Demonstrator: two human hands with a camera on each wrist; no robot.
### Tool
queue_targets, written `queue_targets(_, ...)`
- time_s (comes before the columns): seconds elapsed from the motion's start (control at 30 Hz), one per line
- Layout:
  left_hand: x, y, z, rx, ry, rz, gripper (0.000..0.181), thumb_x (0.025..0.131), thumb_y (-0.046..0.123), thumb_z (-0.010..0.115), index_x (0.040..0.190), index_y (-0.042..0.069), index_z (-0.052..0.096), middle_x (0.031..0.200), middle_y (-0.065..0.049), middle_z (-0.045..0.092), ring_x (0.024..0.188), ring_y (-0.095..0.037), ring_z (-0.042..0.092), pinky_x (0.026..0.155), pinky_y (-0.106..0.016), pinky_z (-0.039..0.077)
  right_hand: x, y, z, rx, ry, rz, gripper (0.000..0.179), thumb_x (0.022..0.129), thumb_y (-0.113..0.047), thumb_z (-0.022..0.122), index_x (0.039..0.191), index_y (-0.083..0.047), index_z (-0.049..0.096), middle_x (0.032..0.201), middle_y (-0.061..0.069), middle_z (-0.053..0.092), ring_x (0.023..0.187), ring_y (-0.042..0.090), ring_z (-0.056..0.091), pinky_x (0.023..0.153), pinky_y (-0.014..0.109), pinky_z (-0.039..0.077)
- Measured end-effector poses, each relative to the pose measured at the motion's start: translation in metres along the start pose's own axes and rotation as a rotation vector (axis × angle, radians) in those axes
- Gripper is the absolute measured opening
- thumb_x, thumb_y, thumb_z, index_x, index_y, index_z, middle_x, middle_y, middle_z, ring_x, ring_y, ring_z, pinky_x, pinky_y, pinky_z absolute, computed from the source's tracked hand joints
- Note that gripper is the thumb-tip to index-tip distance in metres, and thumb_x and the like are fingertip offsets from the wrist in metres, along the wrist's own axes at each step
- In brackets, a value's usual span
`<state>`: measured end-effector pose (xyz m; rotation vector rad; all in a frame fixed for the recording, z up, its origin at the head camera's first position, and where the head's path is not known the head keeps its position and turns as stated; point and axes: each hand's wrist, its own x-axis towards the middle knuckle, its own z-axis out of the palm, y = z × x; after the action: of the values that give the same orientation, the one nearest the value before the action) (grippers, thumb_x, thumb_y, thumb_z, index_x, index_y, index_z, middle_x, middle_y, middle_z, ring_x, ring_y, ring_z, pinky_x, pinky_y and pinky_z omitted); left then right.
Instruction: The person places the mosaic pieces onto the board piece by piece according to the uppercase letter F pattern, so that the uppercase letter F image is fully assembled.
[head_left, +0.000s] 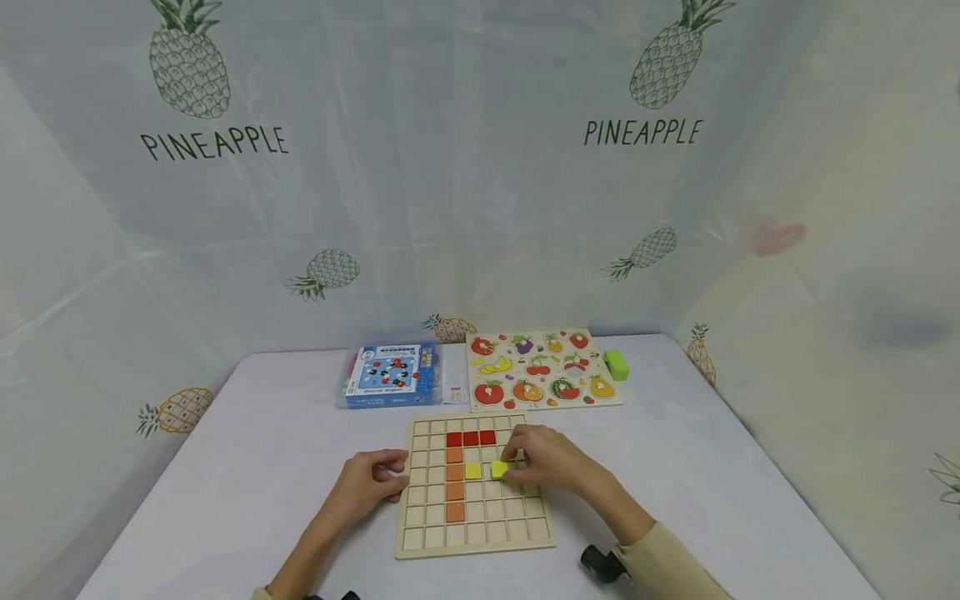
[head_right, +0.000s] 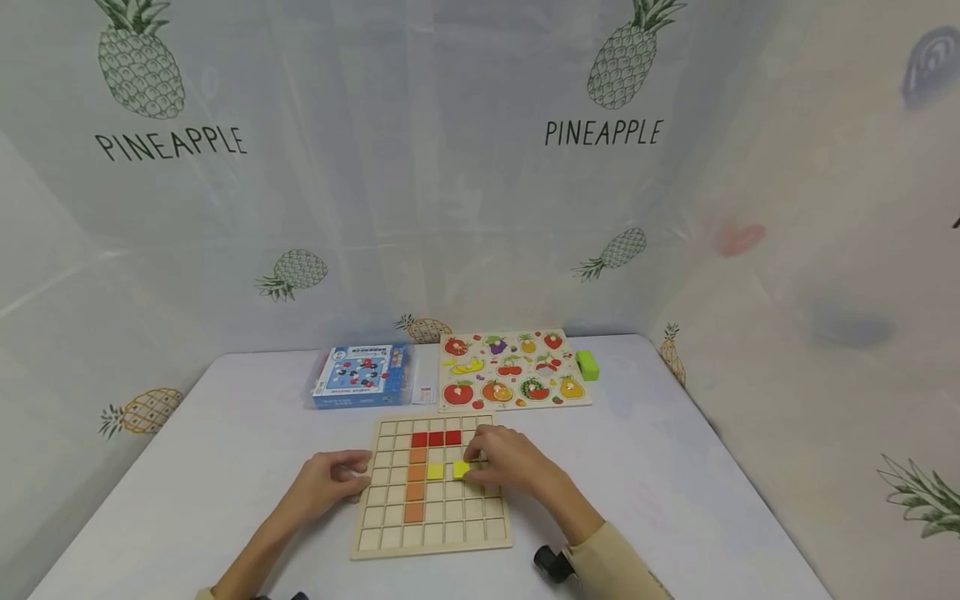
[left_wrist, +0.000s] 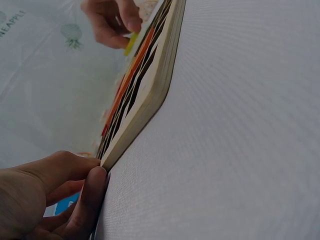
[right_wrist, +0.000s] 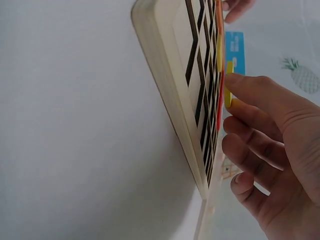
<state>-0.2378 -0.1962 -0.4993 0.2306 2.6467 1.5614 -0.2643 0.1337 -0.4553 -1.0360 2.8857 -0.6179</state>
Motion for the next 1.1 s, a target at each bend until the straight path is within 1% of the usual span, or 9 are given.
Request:
queue_targets(0.2,0.000,0.001,0.001,-0.004,-0.007,0.006,0.043,0.082,0.007,0.075,0.122,-0.004,0.065,0.097,-0.011,0.069,0.067,-0.014,0.070,0.055,-0.024,0.059,0.005,-0.003,0.004,-0.008,-0.014,0.008,0.022,0.082,-0.036,0.079,0.095,-0.019,0.077,0.095,-0.007,0.066,0.075,0.005,0.051,0.064,0.015,0.046)
queue_targets(0.37,-0.001,0.002,0.002,-0.001,-0.009,0.013,0.043,0.082,0.008,0.076,0.122,-0.004,0.065,0.097,-0.010,0.069,0.068,-0.014,0.070,0.055,-0.023,0.059,0.006,-0.003,0.007,0.008,-0.011,0.011,0.020,0.082,-0.035,0.079,0.094,-0.019,0.077,0.094,-0.006,0.065,0.075,0.007,0.052,0.063,0.015,0.045)
queue_targets(0.63,0.000,0.004,0.004,-0.004,0.000,0.002,0.042,0.081,0.006,0.075,0.121,-0.004,0.065,0.096,-0.011,0.069,0.068,-0.014,0.070,0.055,-0.023,0.059,0.007,-0.003,0.010,0.029,-0.008,0.028,0.020,0.081,-0.035,0.079,0.092,-0.019,0.077,0.092,-0.006,0.064,0.075,0.008,0.053,0.063,0.015,0.045)
queue_targets(0.8,-0.001,0.004,0.003,-0.007,-0.004,0.000,0.042,0.081,0.006,0.075,0.121,-0.004,0.065,0.096,-0.011,0.069,0.068,-0.014,0.070,0.055,-0.024,0.059,0.007,-0.001,0.011,0.030,-0.009,0.040,0.021,0.081,-0.037,0.079,0.093,-0.020,0.077,0.093,-0.007,0.064,0.075,0.007,0.052,0.063,0.015,0.045)
queue_targets(1.1,-0.003,0.004,0.003,0.006,0.000,-0.009,0.043,0.081,0.007,0.076,0.121,-0.004,0.065,0.096,-0.010,0.069,0.069,-0.012,0.070,0.055,-0.023,0.059,0.001,0.001,0.010,0.032,0.035,0.038,0.021,0.082,-0.036,0.079,0.096,-0.020,0.077,0.094,-0.006,0.066,0.074,0.007,0.053,0.063,0.016,0.045)
